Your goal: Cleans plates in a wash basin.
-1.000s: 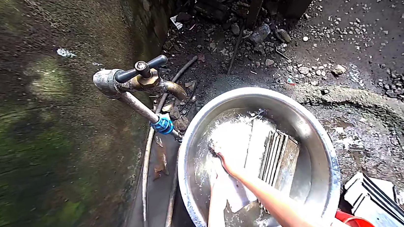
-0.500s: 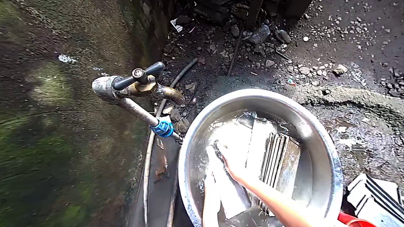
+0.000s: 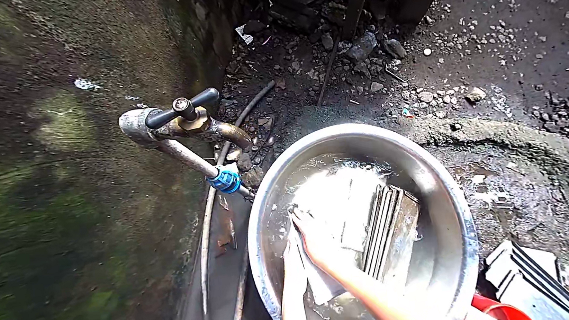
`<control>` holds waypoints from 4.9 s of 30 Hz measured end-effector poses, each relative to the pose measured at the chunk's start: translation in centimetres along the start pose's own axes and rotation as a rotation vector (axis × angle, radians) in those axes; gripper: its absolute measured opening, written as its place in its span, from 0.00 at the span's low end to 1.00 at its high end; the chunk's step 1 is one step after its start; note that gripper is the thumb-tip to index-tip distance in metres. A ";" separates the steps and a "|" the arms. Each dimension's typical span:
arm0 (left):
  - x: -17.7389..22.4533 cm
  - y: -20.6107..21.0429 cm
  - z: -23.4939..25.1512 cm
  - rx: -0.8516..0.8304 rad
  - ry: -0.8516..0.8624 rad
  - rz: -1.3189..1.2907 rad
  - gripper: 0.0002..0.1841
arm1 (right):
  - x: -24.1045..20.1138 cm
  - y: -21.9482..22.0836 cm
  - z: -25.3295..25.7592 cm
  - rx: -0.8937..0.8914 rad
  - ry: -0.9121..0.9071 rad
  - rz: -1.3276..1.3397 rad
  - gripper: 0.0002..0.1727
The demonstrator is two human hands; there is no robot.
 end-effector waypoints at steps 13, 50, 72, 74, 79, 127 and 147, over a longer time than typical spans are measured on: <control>-0.8 0.2 0.5 -0.046 -0.042 -0.033 0.26 | -0.3 0.2 -2.2 0.132 0.076 0.171 0.30; 0.9 0.7 -1.9 0.249 0.137 0.541 0.16 | 4.1 -4.5 2.5 0.009 0.128 0.047 0.17; -0.8 1.4 -1.5 0.193 0.120 0.501 0.20 | 2.4 -2.9 3.0 -0.122 0.261 0.113 0.23; -0.8 1.0 -1.3 0.251 0.168 0.466 0.19 | 3.5 -2.8 3.4 0.023 0.116 0.135 0.15; 0.1 0.8 -1.3 0.320 0.189 0.466 0.18 | 5.8 -5.7 2.2 0.166 0.188 0.052 0.15; -2.6 0.8 -10.4 -0.093 -0.227 -0.037 0.32 | -1.6 -1.2 -13.2 0.280 0.765 1.572 0.12; -3.7 -1.7 -4.7 0.385 -0.019 -0.349 0.14 | 6.6 -3.1 1.6 0.398 0.199 0.199 0.28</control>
Point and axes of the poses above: each hand's wrist, its own z-axis towards the middle knuckle, its own y-axis out of the palm, x = y × z, the point moved 8 cm from there along z, towards the middle knuckle, and after that the axes turned 8 degrees about -y, right-handed, at the moved point
